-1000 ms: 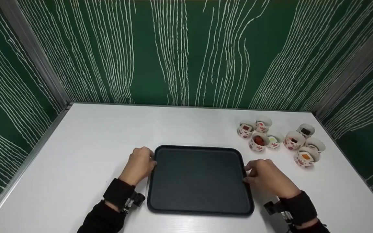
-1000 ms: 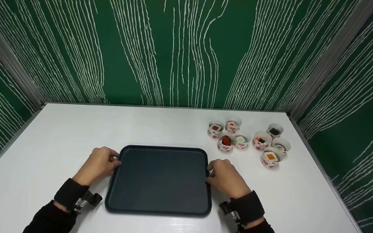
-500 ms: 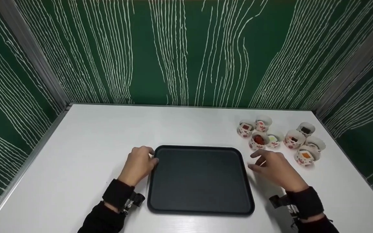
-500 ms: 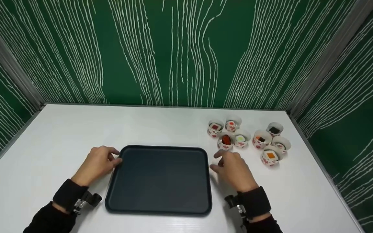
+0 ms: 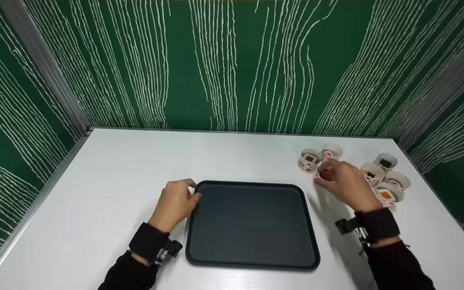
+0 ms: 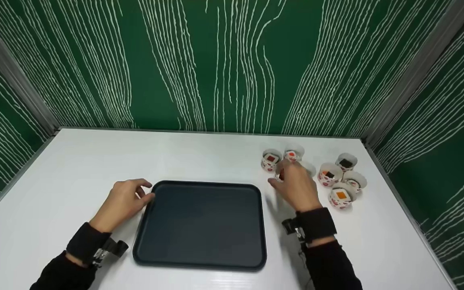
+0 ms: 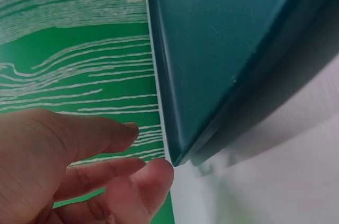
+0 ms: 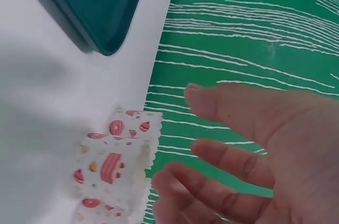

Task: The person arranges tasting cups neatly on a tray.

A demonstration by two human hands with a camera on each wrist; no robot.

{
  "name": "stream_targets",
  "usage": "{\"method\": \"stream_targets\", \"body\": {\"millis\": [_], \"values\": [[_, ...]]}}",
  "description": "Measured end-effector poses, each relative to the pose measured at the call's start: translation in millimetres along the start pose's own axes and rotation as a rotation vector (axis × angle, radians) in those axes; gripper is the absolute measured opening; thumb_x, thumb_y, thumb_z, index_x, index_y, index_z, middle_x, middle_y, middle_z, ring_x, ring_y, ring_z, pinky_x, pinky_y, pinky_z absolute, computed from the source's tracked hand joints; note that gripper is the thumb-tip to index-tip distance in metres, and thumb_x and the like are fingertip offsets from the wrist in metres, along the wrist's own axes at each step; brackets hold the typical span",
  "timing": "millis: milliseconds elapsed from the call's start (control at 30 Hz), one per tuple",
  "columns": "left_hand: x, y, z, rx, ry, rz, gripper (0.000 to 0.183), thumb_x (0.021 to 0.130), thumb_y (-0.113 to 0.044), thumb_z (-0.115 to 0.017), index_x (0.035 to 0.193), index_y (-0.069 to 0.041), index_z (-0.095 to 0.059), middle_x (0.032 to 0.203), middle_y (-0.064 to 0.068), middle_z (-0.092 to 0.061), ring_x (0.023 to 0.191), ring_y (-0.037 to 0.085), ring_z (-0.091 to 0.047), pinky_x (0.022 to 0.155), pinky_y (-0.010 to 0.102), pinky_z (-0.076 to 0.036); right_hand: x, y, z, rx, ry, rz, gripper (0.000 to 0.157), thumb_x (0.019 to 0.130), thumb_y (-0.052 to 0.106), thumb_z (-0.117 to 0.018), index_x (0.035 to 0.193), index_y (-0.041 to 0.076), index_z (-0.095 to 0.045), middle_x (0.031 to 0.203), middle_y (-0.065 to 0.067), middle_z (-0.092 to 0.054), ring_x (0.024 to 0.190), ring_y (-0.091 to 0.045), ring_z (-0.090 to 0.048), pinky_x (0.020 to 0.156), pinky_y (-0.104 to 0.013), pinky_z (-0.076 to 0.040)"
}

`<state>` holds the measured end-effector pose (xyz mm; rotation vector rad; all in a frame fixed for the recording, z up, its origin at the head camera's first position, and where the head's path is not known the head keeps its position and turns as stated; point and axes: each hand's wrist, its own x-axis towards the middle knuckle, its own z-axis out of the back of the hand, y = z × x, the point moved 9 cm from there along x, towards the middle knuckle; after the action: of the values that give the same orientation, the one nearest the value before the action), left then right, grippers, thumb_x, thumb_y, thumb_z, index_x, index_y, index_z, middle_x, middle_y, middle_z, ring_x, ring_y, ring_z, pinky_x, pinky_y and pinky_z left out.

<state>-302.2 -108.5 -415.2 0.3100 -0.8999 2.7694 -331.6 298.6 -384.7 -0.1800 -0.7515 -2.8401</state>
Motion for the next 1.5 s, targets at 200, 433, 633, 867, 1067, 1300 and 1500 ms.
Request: {"method": "stream_targets", "body": {"millis": [200,433,633,867,1067,1300,1500], "values": [[0.6,-3.0,1.6,0.002,-0.001,0.0,0.024,0.094,-0.009,-0.08,0.114,0.004,-0.076,0.069,0.002,-0.066,0.057,0.011,-0.057,0.058,0.032,-0.049,25,-2,-0.2,-0.036,0.013,-0.03,0.057,0.098,0.023,-0.079,0.138,-0.012,-0.06,0.116,-0.037,-0.071,0.099,-0.048,-0.072,0.081,-0.059,-0.058],[1.6,-6.1,5.7,0.03,-0.021,-0.017,0.027,0.095,-0.01,-0.08,0.119,0.002,-0.074,0.076,0.006,-0.069,0.064,0.017,-0.06,0.062,0.036,-0.051,46,-5,-8.7,-0.079,0.051,-0.067,0.065,0.098,0.023,-0.077,0.142,-0.018,-0.052,0.109,-0.038,-0.066,0.084,-0.04,-0.065,0.076,-0.054,-0.054],[1.0,-7.5,8.3,0.034,-0.036,-0.042,0.033,0.094,-0.008,-0.081,0.124,0.002,-0.072,0.08,0.008,-0.07,0.065,0.017,-0.06,0.062,0.036,-0.052,58,-11,-17.6,-0.083,0.081,-0.121,0.069,0.099,0.024,-0.074,0.147,-0.018,-0.048,0.128,-0.045,-0.058,0.099,-0.047,-0.065,0.085,-0.059,-0.055],[1.6,-10.6,10.2,0.023,-0.052,-0.068,0.036,0.092,-0.006,-0.082,0.125,0.002,-0.071,0.082,0.011,-0.072,0.066,0.018,-0.062,0.063,0.037,-0.054,67,-12,-19.4,-0.124,0.043,-0.1,0.065,0.097,0.025,-0.077,0.138,-0.02,-0.055,0.125,-0.046,-0.061,0.112,-0.059,-0.061,0.093,-0.068,-0.052],[1.8,-11.9,11.1,0.014,-0.056,-0.075,0.036,0.091,-0.005,-0.083,0.125,0.002,-0.071,0.083,0.013,-0.073,0.069,0.019,-0.063,0.063,0.037,-0.054,72,-16,-22.0,-0.184,0.028,-0.134,0.057,0.096,0.032,-0.077,0.127,-0.014,-0.061,0.12,-0.044,-0.061,0.113,-0.063,-0.057,0.093,-0.075,-0.049],[2.1,-12.4,11.3,0.013,-0.064,-0.09,0.038,0.092,-0.005,-0.082,0.126,0.002,-0.069,0.082,0.013,-0.072,0.068,0.018,-0.061,0.063,0.036,-0.053,78,-19,-24.7,-0.241,0.02,-0.167,0.06,0.096,0.039,-0.076,0.121,-0.014,-0.061,0.12,-0.046,-0.062,0.112,-0.066,-0.057,0.095,-0.076,-0.048],[1.3,-13.0,12.9,0.021,-0.074,-0.094,0.04,0.092,-0.006,-0.082,0.128,0.002,-0.068,0.083,0.013,-0.071,0.068,0.018,-0.061,0.063,0.035,-0.053,84,-27,-33.9,-0.265,0.067,-0.193,0.052,0.098,0.039,-0.072,0.111,-0.01,-0.062,0.116,-0.041,-0.065,0.108,-0.061,-0.061,0.096,-0.076,-0.047]]}}
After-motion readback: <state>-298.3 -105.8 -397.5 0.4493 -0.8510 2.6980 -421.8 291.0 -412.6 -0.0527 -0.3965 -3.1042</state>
